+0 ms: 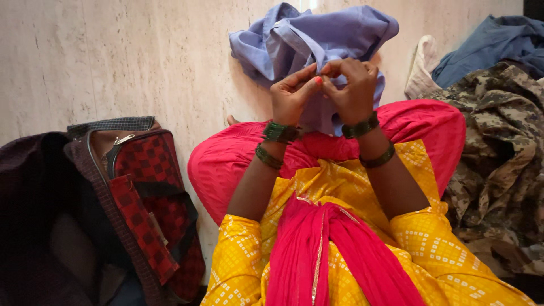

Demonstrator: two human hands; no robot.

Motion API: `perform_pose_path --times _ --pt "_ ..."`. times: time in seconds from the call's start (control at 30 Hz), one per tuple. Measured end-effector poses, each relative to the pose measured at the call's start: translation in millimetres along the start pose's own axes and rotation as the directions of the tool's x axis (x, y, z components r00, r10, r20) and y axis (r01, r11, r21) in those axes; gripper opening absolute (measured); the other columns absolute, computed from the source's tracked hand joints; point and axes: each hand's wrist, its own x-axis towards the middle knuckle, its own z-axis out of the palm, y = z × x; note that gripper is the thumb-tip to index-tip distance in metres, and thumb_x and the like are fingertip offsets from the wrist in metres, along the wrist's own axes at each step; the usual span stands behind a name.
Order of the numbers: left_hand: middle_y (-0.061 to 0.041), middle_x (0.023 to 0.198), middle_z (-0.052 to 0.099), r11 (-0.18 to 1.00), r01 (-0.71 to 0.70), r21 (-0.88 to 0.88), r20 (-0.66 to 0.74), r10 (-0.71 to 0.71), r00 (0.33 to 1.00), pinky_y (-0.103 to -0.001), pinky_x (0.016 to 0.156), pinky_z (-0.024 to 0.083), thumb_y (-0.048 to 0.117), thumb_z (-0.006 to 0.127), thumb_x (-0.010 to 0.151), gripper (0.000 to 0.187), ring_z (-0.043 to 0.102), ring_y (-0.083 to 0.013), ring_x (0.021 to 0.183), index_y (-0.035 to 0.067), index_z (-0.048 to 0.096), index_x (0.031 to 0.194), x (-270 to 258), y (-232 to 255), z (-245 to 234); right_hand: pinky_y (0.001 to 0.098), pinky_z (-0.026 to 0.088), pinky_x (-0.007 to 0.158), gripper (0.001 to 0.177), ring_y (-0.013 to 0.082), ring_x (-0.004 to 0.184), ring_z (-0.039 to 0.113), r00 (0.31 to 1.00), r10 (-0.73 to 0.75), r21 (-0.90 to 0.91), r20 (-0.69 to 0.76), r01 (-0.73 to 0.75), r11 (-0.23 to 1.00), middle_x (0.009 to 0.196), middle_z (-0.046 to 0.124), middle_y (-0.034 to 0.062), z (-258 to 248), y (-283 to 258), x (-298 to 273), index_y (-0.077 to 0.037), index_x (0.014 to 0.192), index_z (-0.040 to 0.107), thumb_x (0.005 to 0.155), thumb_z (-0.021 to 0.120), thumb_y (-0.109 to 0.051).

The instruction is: The person picks up a light-blue shirt from a pile, fastens the buttons, spreads it flat on the floor, and folds it.

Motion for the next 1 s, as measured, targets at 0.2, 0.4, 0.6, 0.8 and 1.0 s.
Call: perform_pose_path --times 0.2,0.4,0.6,0.8,1.0 --pt "-0.014 0.102 0.076 0.997 -0.072 0.003 -0.141 0.072 0.987 -0.031 0.082 0.063 -0.003 0.074 0.093 0.02 0.074 -0.0172 0.089 -0.009 0.072 0.112 3.0 -8.8 -2.0 0.0399 0.051 0.091 0.018 0.0216 0.096 0.073 0.993 0.093 0.297 0.073 -0.111 0.948 0.103 0.076 0.0027 -4.1 -6.0 -2.1 -0.011 0.107 0.075 0.09 0.081 -0.007" --pt "-0.01 0.106 0.074 0.976 -0.193 0.104 -0.136 0.206 0.969 -0.027 0.082 0.061 -0.006 0.071 0.095 0.023 0.072 -0.0133 0.094 -0.004 0.067 0.118 -3.0 1.1 13.2 0.026 0.056 0.071 0.012 0.0083 0.08 0.069 0.885 0.388 0.514 0.256 -0.465 0.721 0.097 0.074 0.0016 -5.0 -11.9 0.4 -0.006 0.103 0.073 0.093 0.076 -0.011" --pt "-0.003 0.098 0.065 0.937 -0.273 0.216 -0.058 0.292 0.955 -0.024 0.079 0.057 -0.01 0.066 0.099 0.03 0.066 -0.0084 0.089 0.005 0.053 0.122 -10.9 18.8 24.1 0.0234 0.054 0.083 0.01 0.0052 0.088 0.065 0.84 0.289 0.744 0.459 -0.542 0.391 0.097 0.071 -0.0016 3.0 19.3 1.8 -0.003 0.103 0.07 0.102 0.068 -0.013" --pt "-0.002 0.1 0.066 0.953 -0.283 0.108 -0.061 0.29 0.955 -0.023 0.08 0.055 -0.008 0.069 0.096 0.039 0.064 -0.0074 0.089 0.007 0.055 0.129 -4.8 20.4 20.8 0.0203 0.048 0.077 0.014 0.0054 0.082 0.062 0.798 0.287 0.74 0.53 -0.6 0.303 0.094 0.07 -0.0005 2.8 34.7 18.2 -0.002 0.107 0.071 0.103 0.066 -0.015" --pt "-0.01 0.097 0.078 0.675 -0.174 0.717 -0.078 0.326 0.942 -0.025 0.078 0.059 0.007 0.075 0.097 0.013 0.077 -0.011 0.086 0.007 0.069 0.108 -16.5 17.0 32.5 0.0225 0.054 0.085 0.01 0.0056 0.09 0.065 0.928 0.222 0.788 0.3 -0.372 0.49 0.101 0.07 -0.002 -11.1 20.6 55.9 -0.001 0.112 0.069 0.109 0.071 -0.011"
